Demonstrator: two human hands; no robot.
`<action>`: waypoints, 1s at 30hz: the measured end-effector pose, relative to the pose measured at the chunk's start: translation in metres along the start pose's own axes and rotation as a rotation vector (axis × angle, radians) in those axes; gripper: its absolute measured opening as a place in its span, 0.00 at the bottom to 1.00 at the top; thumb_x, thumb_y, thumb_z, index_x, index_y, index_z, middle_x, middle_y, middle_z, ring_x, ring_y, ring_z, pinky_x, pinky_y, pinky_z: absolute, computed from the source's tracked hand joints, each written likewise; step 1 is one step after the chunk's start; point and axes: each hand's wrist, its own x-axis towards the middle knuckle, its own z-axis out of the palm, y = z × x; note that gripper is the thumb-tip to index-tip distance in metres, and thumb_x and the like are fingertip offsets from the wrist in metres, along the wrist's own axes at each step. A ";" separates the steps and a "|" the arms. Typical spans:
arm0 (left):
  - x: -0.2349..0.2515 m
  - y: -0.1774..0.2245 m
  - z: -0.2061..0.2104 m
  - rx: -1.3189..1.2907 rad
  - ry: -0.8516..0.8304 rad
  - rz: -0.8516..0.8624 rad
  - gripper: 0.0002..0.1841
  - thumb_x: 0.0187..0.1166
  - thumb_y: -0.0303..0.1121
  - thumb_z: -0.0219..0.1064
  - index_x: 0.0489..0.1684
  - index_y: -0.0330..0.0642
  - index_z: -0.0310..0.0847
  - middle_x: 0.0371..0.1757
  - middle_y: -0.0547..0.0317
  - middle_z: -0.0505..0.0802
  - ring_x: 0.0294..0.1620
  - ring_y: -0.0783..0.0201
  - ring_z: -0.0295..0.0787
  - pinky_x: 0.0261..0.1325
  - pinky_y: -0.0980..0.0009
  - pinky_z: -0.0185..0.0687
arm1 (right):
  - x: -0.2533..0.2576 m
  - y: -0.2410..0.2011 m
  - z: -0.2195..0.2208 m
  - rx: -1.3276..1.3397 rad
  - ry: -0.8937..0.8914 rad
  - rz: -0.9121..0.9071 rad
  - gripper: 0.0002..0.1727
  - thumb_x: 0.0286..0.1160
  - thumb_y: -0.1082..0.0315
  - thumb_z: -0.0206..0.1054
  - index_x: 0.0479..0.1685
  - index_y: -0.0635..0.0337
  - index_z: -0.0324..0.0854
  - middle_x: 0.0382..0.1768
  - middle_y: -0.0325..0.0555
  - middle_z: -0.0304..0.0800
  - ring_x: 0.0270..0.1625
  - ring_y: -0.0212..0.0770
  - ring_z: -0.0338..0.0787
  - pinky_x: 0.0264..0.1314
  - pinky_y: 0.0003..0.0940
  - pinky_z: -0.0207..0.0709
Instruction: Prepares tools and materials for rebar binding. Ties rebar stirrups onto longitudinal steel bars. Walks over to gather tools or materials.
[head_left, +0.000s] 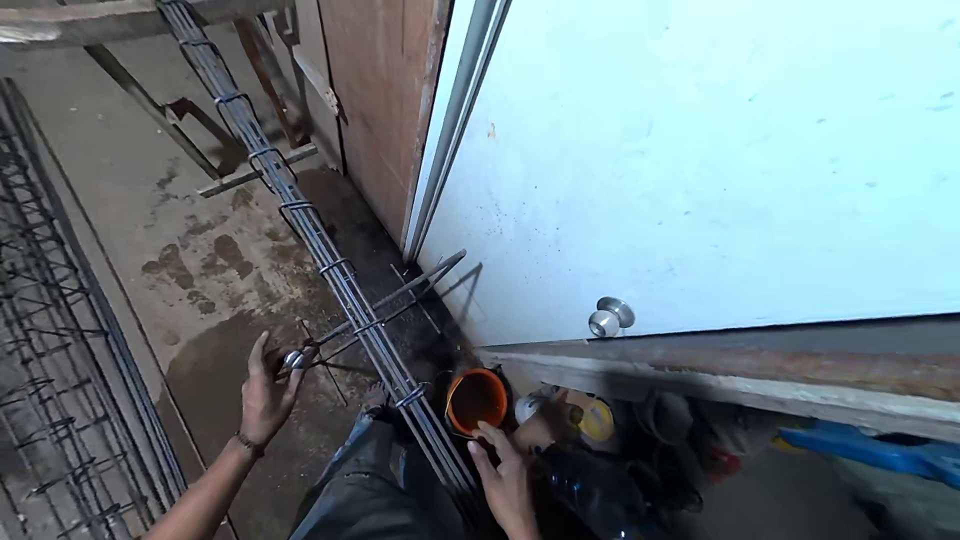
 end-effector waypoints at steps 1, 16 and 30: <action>-0.006 0.017 -0.006 0.016 0.037 0.112 0.44 0.78 0.34 0.71 0.86 0.18 0.45 0.54 0.35 0.93 0.51 0.62 0.95 0.60 0.65 0.89 | 0.007 -0.009 0.002 -0.025 -0.007 -0.111 0.27 0.78 0.56 0.71 0.71 0.63 0.82 0.61 0.49 0.94 0.64 0.41 0.93 0.71 0.43 0.85; -0.140 0.233 0.070 -0.684 0.044 -0.275 0.42 0.71 0.50 0.79 0.85 0.50 0.63 0.66 0.59 0.92 0.65 0.57 0.91 0.70 0.59 0.88 | -0.007 0.017 -0.058 -0.180 -0.397 -0.651 0.21 0.78 0.68 0.68 0.68 0.68 0.79 0.43 0.53 0.96 0.38 0.46 0.97 0.41 0.45 0.92; -0.109 -0.042 0.188 -0.645 -0.510 -1.220 0.05 0.86 0.25 0.58 0.45 0.34 0.80 0.28 0.61 0.90 0.27 0.69 0.88 0.37 0.71 0.87 | 0.190 0.099 -0.079 -0.516 -0.880 -0.028 0.23 0.70 0.61 0.72 0.64 0.56 0.81 0.44 0.49 0.88 0.43 0.44 0.89 0.49 0.47 0.84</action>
